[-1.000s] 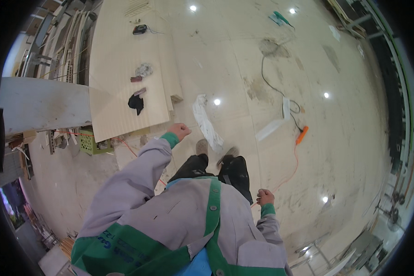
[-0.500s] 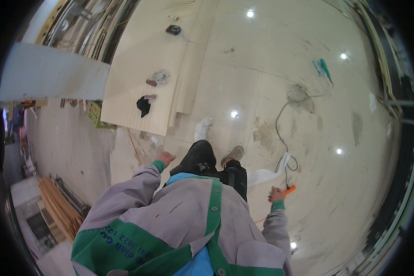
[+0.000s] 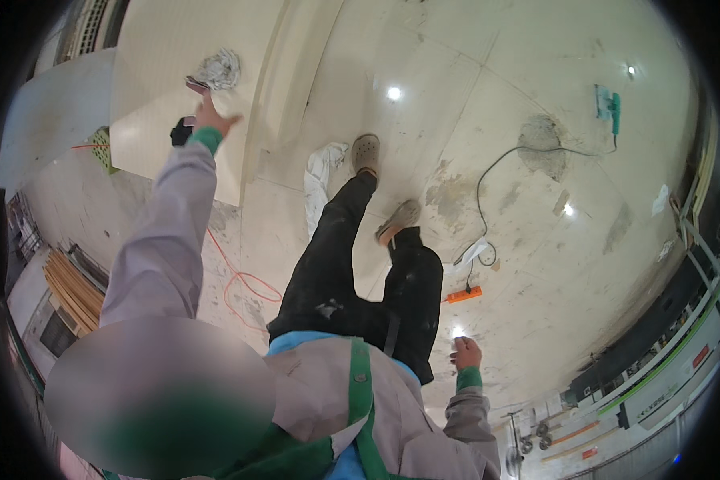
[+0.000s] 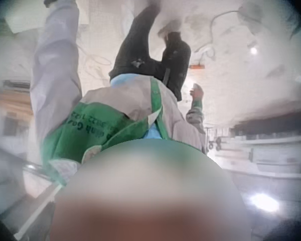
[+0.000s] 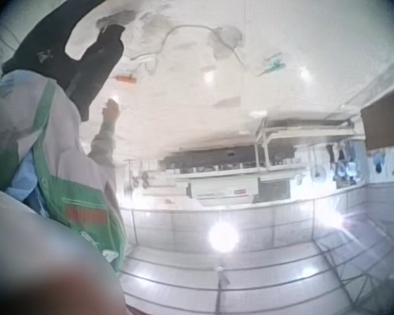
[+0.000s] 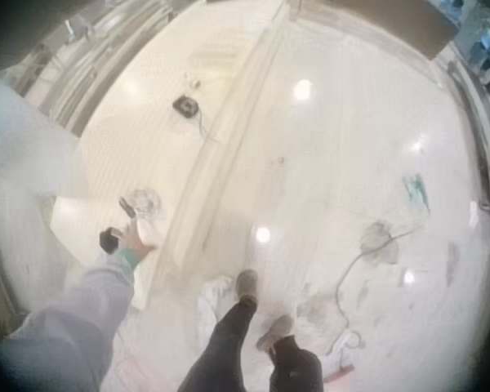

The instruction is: The person uses a handheld electric sander to smooth the surface of a large white board. They then move the board with another worker and handle wrapped metal legs and a cloth in a workshop.

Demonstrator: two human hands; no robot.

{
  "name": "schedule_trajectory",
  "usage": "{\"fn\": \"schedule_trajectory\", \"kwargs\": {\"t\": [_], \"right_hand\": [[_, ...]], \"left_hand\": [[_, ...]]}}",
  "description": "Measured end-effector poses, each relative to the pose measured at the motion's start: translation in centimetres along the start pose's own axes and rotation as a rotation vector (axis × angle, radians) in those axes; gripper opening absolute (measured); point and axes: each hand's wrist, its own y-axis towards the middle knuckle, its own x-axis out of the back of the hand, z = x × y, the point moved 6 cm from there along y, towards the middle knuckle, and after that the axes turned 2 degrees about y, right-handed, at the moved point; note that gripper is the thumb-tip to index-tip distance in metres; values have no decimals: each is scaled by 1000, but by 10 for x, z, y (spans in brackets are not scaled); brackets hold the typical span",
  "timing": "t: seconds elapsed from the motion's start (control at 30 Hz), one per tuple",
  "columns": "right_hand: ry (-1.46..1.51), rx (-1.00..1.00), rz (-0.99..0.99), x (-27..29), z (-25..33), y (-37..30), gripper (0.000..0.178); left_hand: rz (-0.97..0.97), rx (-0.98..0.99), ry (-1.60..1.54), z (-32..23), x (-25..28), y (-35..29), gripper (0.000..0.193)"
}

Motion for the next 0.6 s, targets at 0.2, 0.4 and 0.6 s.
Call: {"fn": "schedule_trajectory", "kwargs": {"t": [0.2,0.4,0.6], "right_hand": [[16,35,15,-55,108,47,52],[-384,486,-152,-117,210,103,49],[-699,578,-128,-146,259,121,49]], "left_hand": [[-180,85,22,-12,-39,113,110],[-442,91,-105,-17,-64,96,74],[82,-286,-297,-89,-213,-140,40]]}}
